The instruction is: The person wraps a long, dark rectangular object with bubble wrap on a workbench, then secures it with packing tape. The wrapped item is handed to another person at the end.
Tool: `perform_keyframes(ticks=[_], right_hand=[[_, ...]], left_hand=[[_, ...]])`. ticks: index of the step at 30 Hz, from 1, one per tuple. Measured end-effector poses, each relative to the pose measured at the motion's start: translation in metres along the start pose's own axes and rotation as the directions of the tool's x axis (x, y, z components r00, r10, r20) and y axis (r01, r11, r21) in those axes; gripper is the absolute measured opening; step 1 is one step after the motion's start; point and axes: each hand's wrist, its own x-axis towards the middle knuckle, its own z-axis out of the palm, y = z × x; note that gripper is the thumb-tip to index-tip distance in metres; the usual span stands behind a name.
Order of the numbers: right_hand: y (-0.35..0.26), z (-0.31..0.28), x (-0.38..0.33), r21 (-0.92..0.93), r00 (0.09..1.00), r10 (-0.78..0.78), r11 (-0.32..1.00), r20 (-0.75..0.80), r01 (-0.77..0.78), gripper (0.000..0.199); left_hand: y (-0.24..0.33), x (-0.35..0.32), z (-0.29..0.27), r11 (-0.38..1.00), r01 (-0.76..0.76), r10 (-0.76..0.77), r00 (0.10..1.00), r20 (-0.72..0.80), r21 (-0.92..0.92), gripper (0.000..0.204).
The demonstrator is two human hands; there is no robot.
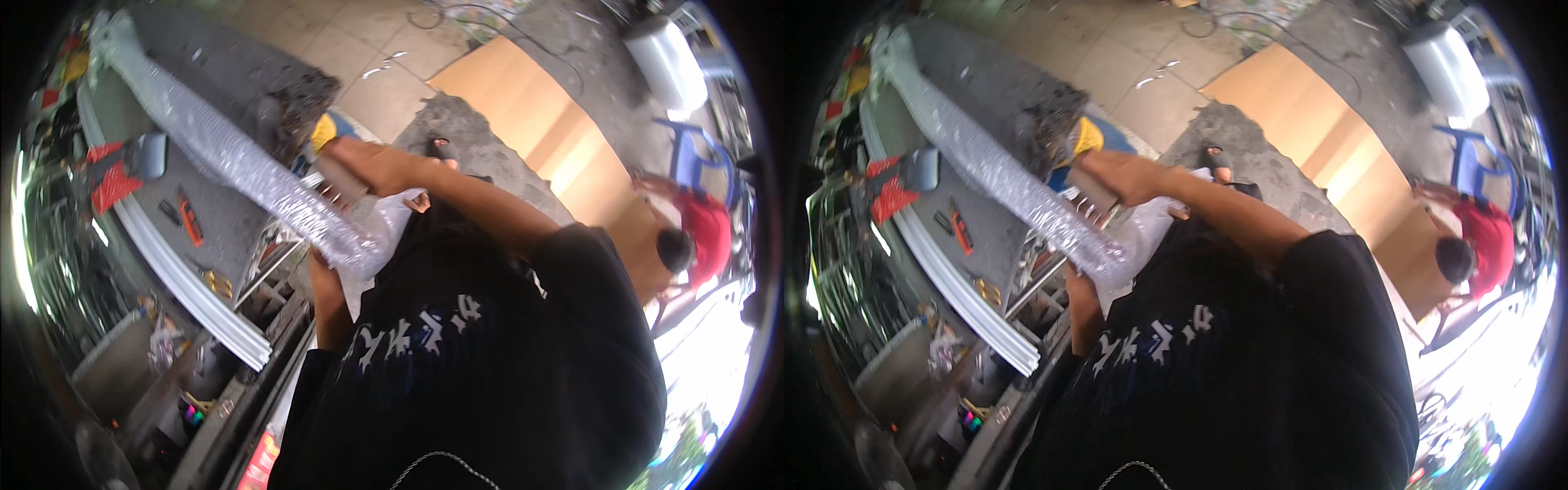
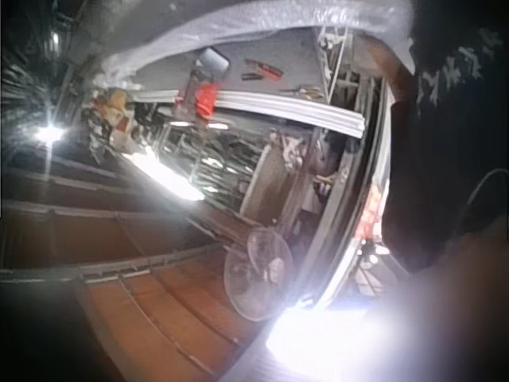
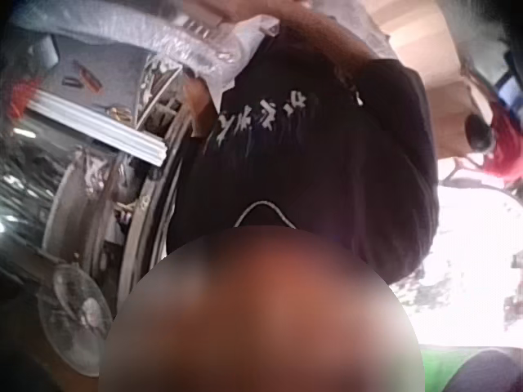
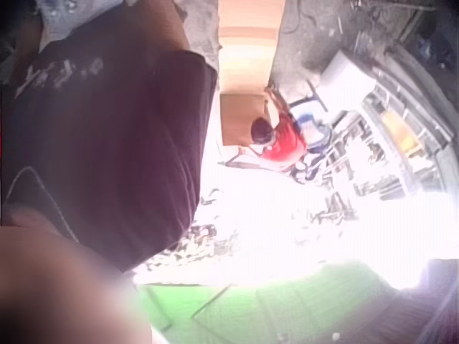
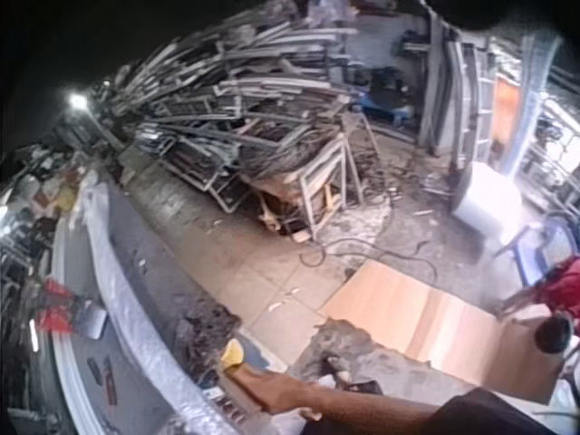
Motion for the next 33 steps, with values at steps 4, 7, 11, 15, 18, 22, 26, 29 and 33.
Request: perform_keyframes(ticks=[4, 7, 11, 15, 18, 22, 26, 29, 33], right_hand=[[-0.033, -0.030, -0.013, 0.106, 0.957, 0.266, 0.961, -0.119, -0.255, 0.107], [-0.075, -0.010, 0.024, 0.238, 0.877, 0.350, 0.929, -0.328, -0.282, 0.088], [-0.134, 0.021, 0.055, 0.335, 0.872, 0.210, 0.940, -0.443, -0.056, 0.069], [-0.155, 0.056, 0.049, -0.008, 0.845, 0.026, 0.999, -0.533, -0.036, 0.080], [-0.158, 0.084, 0.043, -0.221, 0.907, 0.110, 0.951, -0.405, -0.215, 0.096], [-0.158, 0.114, 0.041, -0.461, 0.918, 0.062, 0.850, -0.393, -0.254, 0.097], [-0.149, 0.121, 0.040, -0.627, 0.952, 0.042, 0.743, -0.303, -0.233, 0.091], [-0.141, 0.119, 0.039, -0.683, 0.979, 0.086, 0.705, -0.184, -0.190, 0.086], [-0.137, 0.116, 0.041, -0.519, 0.951, 0.056, 0.827, -0.305, -0.215, 0.085]], left_hand=[[0.045, -0.012, 0.018, 0.902, -0.217, 0.239, 0.971, -0.013, 0.373, 0.053], [0.102, -0.071, 0.031, 0.549, -0.518, 0.501, 0.832, 0.239, 0.656, 0.057], [0.158, -0.077, 0.072, 0.870, -0.245, 0.188, 0.967, 0.172, 0.428, 0.064], [0.168, -0.089, 0.081, 0.985, -0.162, 0.117, 0.883, 0.454, 0.063, 0.086], [0.173, -0.102, 0.080, 0.993, -0.118, 0.099, 0.848, 0.521, 0.004, 0.088], [0.174, -0.095, 0.063, 0.995, -0.022, -0.021, 0.908, 0.419, 0.097, 0.083], [0.150, -0.062, 0.024, 0.997, 0.064, -0.075, 0.899, 0.431, 0.040, 0.078], [0.118, -0.038, -0.001, 0.999, 0.037, -0.030, 0.869, 0.495, -0.005, 0.074], [0.085, -0.011, 0.003, 0.917, 0.319, -0.035, 0.663, 0.748, -0.239, 0.071]])
